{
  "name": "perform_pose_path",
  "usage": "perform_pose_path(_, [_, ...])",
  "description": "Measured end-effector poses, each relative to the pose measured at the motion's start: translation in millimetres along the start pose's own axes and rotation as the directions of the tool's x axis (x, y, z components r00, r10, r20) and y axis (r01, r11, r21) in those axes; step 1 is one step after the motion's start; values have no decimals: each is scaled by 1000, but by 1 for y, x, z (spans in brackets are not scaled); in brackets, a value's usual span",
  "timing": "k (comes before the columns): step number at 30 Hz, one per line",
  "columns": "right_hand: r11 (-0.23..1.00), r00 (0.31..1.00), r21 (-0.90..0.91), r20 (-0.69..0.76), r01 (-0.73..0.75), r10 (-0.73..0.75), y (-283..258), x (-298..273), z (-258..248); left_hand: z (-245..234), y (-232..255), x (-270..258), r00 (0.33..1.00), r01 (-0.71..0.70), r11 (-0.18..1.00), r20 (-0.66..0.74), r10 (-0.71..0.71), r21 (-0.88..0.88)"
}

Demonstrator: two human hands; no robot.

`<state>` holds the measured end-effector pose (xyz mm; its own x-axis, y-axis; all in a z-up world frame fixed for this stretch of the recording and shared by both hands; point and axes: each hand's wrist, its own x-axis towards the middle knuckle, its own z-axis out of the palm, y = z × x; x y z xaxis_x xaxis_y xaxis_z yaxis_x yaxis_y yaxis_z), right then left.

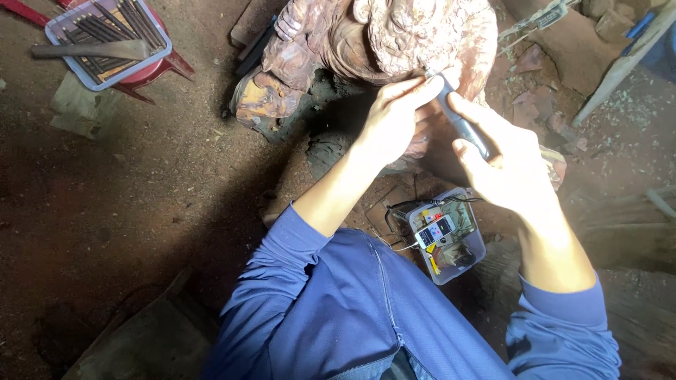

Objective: Carving intricate details into a large wooden sculpture using a handheld rotary tool

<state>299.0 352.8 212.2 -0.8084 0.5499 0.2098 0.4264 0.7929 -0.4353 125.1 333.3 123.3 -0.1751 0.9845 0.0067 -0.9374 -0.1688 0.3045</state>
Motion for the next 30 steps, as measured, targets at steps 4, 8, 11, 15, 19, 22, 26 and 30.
perform_pose_path(4, [1000, 1000, 2, 8, -12, 12, 0, -1, -1, -28, -17, 11, 999, 49, 999, 24, -49, -11])
perform_pose_path(8, [998, 997, -17, 45, -67, 68, -10, -1, -5, -47, -32, 17, 992, 111, 993, 58, -109, -28])
perform_pose_path(11, [994, 993, -24, 51, -106, 107, -11, -2, -5, -47, -31, 16, 988, 143, 989, 61, -140, -44])
perform_pose_path(15, [998, 998, -25, 25, -59, 60, -8, -3, -4, -59, -48, 21, 988, 105, 993, 122, -98, -55])
perform_pose_path(19, [996, 999, -86, -9, 32, -33, -3, -5, -2, -50, -45, 21, 995, 24, 999, 99, -28, 36])
perform_pose_path(22, [996, 999, -79, -18, 39, -41, -3, -2, -1, -52, -43, 22, 994, 68, 998, 81, -68, 2])
perform_pose_path(26, [998, 999, -59, -8, 37, -38, -3, 1, -1, -44, -35, 20, 987, 160, 987, -20, -160, -30])
perform_pose_path(30, [996, 998, -64, -16, 55, -57, 0, 0, 0, -48, -39, 21, 990, 143, 989, 15, -143, -35])
